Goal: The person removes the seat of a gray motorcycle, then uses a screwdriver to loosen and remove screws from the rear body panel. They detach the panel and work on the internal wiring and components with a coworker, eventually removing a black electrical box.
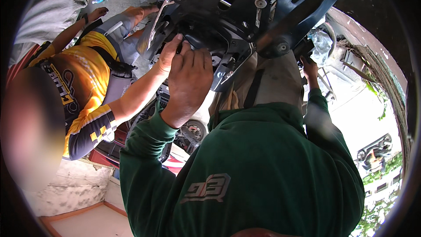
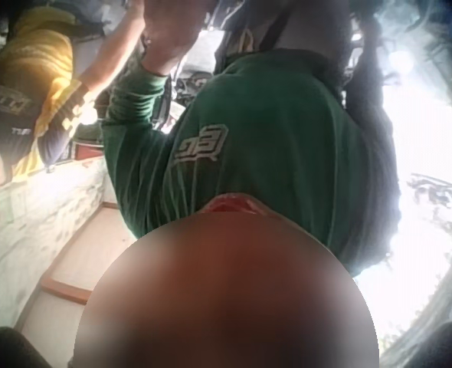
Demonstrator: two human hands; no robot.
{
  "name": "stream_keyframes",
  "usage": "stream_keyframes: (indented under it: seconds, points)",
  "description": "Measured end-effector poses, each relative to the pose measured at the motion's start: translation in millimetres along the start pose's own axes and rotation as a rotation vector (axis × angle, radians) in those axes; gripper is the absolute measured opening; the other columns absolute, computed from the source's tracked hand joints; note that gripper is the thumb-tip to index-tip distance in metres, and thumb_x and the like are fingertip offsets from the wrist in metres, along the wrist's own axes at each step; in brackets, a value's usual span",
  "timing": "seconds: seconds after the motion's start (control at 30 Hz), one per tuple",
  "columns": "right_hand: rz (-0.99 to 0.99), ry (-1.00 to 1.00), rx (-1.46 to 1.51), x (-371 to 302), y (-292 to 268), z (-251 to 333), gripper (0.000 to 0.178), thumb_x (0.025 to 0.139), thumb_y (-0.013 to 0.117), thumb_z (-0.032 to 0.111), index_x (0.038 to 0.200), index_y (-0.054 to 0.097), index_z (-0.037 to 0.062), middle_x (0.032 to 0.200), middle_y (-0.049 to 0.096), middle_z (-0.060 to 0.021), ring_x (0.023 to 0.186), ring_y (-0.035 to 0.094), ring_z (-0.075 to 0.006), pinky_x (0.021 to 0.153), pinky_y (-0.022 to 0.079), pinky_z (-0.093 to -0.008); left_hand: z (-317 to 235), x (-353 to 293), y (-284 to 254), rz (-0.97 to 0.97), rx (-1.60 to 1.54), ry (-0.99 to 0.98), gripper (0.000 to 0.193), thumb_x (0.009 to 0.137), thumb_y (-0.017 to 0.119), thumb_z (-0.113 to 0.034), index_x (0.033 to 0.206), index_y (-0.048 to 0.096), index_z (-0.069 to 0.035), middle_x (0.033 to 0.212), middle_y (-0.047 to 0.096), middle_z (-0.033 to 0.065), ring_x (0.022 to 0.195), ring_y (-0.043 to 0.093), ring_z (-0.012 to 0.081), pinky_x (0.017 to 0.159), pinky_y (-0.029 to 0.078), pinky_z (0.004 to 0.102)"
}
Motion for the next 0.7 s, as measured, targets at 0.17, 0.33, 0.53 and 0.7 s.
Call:
stream_keyframes:
  seconds: [0.17, 0.33, 0.53, 0.7]
  points:
    - [0.024, 0.04, 0.036, -8.1, -3.4, 7.7, 0.055, 0.089, 0.069, 0.057, 0.118, 0.076, 0.0107, 0.111, 0.076, -0.0144, 0.103, 0.071, -0.0302, 0.093, 0.052, -0.0413, 6.3, 2.1, -3.4, -0.013, -0.014, 0.008, 0.029, 0.084, 0.062, -0.011, 0.109, 0.068, 0.002, 0.099, 0.067, 0.0152, 0.116, 0.065, 0.0311, 0.084, 0.043, 0.04]
    - [-0.006, 0.0, 0.064, -11.7, -8.8, 22.6, 0.054, 0.089, 0.069, 0.056, 0.116, 0.076, 0.01, 0.107, 0.076, -0.0166, 0.103, 0.072, -0.0334, 0.091, 0.053, -0.0427, 13.1, 4.6, 0.1, 0.037, -0.07, -0.019, 0.026, 0.085, 0.061, -0.01, 0.108, 0.067, 0.001, 0.098, 0.066, 0.0155, 0.123, 0.063, 0.0326, 0.084, 0.043, 0.0406]
    - [0.0, -0.006, 0.052, -16.5, -17.6, 40.9, 0.052, 0.089, 0.069, 0.055, 0.112, 0.077, 0.0089, 0.103, 0.077, -0.0179, 0.099, 0.073, -0.0337, 0.088, 0.054, -0.0431, 18.7, 0.7, 1.2, 0.061, -0.081, -0.029, 0.028, 0.086, 0.06, -0.01, 0.11, 0.065, 0.001, 0.1, 0.066, 0.0152, 0.126, 0.061, 0.0329, 0.086, 0.042, 0.041]
    - [0.023, -0.002, 0.01, -19.1, -18.4, 46.1, 0.053, 0.09, 0.068, 0.055, 0.114, 0.077, 0.0089, 0.106, 0.076, -0.0173, 0.102, 0.072, -0.0331, 0.089, 0.052, -0.0428, 22.7, -3.9, 0.2, 0.016, -0.1, -0.046, 0.028, 0.086, 0.06, -0.011, 0.111, 0.065, 0.0, 0.101, 0.066, 0.0146, 0.126, 0.061, 0.0325, 0.089, 0.042, 0.0414]
Point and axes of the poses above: each hand's wrist, its own x-axis towards the middle knuckle, its own y-axis out of the palm, z = x × y, the point moved 9 cm from there along x, towards the middle knuckle
